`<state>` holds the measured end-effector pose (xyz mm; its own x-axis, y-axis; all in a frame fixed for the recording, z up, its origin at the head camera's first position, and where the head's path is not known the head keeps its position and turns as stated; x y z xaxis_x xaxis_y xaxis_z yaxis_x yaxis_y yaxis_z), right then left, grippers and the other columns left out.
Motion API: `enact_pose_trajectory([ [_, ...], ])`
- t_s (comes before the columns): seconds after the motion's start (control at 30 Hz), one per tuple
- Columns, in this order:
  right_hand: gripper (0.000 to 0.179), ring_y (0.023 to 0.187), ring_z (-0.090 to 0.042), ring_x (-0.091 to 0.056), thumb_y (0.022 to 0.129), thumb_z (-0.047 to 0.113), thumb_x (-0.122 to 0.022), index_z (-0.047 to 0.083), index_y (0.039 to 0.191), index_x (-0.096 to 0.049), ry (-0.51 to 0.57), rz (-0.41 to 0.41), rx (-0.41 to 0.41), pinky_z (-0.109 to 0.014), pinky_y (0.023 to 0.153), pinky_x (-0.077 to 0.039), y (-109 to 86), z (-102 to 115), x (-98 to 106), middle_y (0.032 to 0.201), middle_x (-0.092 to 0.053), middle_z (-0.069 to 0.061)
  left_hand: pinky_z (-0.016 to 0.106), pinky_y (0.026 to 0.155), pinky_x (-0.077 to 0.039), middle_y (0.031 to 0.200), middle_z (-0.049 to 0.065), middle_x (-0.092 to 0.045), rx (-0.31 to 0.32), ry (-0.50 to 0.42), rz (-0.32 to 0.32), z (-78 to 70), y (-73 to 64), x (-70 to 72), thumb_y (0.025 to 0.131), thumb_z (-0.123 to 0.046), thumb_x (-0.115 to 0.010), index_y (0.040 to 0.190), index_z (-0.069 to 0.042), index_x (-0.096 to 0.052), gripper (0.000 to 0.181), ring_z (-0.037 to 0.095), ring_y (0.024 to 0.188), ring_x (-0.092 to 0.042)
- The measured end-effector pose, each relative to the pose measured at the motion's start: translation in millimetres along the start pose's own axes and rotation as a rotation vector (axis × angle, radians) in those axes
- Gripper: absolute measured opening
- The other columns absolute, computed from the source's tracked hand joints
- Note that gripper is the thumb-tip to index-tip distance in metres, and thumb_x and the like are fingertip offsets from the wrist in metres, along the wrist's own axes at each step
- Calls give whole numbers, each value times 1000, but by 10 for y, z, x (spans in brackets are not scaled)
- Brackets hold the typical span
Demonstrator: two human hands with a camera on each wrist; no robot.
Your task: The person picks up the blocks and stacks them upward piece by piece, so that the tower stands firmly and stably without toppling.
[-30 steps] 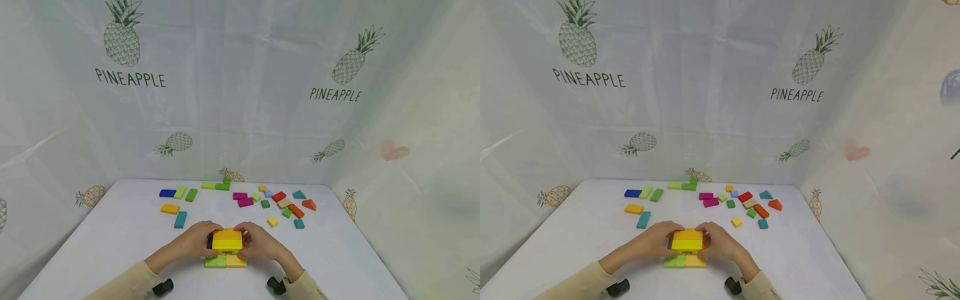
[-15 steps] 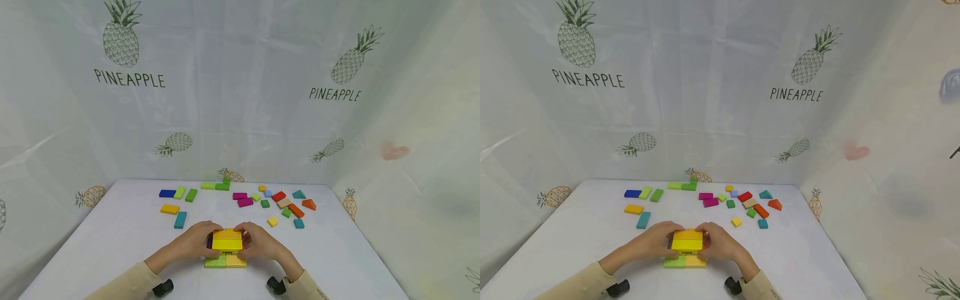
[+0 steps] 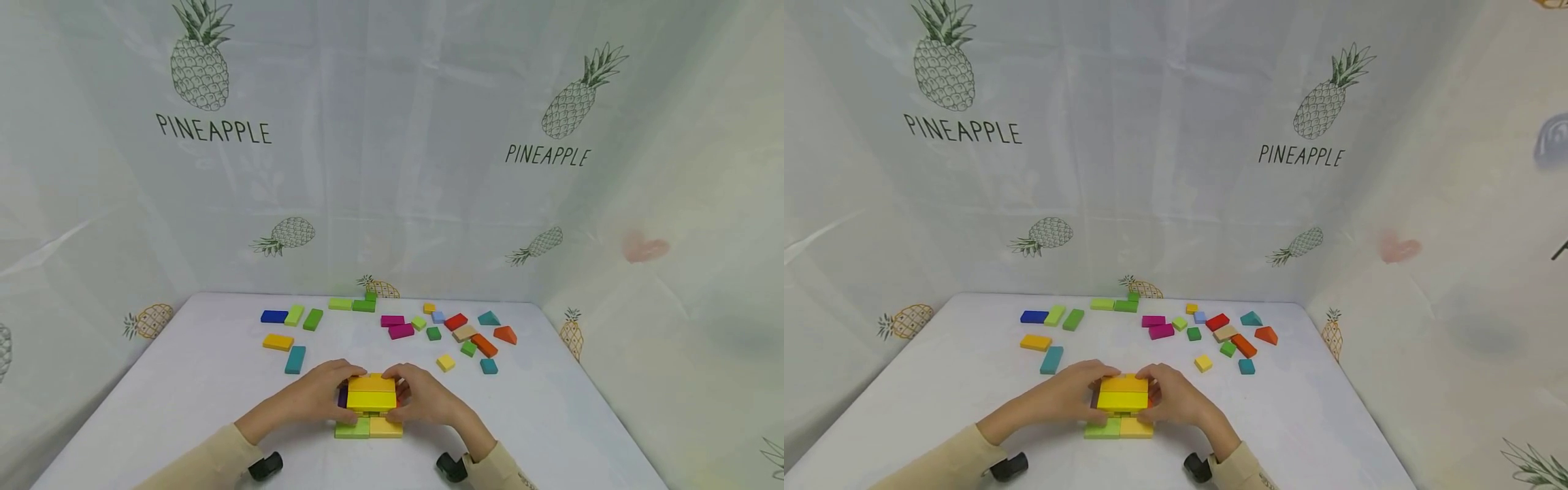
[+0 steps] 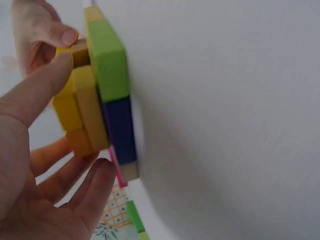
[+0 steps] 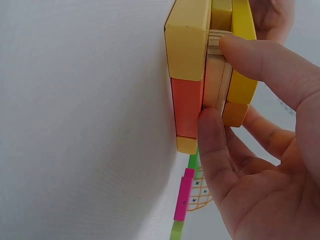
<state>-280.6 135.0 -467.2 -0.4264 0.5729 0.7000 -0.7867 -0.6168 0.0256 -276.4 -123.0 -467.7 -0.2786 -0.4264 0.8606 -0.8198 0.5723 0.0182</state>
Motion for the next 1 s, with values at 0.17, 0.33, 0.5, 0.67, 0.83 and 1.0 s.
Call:
enact_pose_trajectory([
  [0.17,58,103,-15,-63,86,20,-91,14,135,-61,8,1,-6,-21,92,-58,12,-14,-2,125,-64,4,49,102,-58,142,1,-62,-42,-32,10,81,76,188,87,-58,-83,156,-26,-53,82,22,123,-60],
  [0.33,59,103,-15,-63,86,21,-91,13,136,-61,12,4,-3,-23,93,-58,16,-9,7,125,-64,4,50,103,-57,149,4,-59,-57,-71,-69,228,224,442,96,-52,-76,156,-26,-52,70,31,130,-59],
  [0.5,59,102,-14,-63,86,20,-91,13,136,-61,21,2,-24,-21,92,-58,21,-16,-2,124,-64,5,57,112,-50,158,3,-52,-18,-49,-134,504,481,543,99,-49,-73,158,-25,-50,68,32,140,-52],
  [0.67,59,102,-13,-62,86,20,-91,14,136,-61,24,-1,-37,-21,93,-58,5,-40,5,124,-63,5,64,120,-38,162,13,-48,-18,45,-179,770,806,557,102,-35,-73,159,-16,-48,65,39,148,-45],
  [0.83,59,103,-13,-63,86,20,-91,14,137,-61,25,-3,-39,-21,93,-57,1,-50,-3,125,-63,6,63,124,-31,165,16,-43,44,56,-173,968,1025,593,103,-26,-72,161,-13,-46,65,42,152,-38],
  [1.0,60,103,-12,-63,86,20,-90,16,138,-61,17,0,-30,-20,92,-57,29,-30,-10,124,-63,7,65,125,-28,167,17,-41,101,33,-160,1054,1125,638,104,-26,-70,162,-13,-43,65,43,154,-34],
])
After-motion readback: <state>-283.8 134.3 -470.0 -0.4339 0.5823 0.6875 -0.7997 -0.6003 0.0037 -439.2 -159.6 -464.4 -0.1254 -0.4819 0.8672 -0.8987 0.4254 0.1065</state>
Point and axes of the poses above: each hand's wrist, its own y-axis towards the middle knuckle, its own x-axis out of the back of the hand, z = x × y, the point moved 2 cm from there along y, towards the middle knuckle
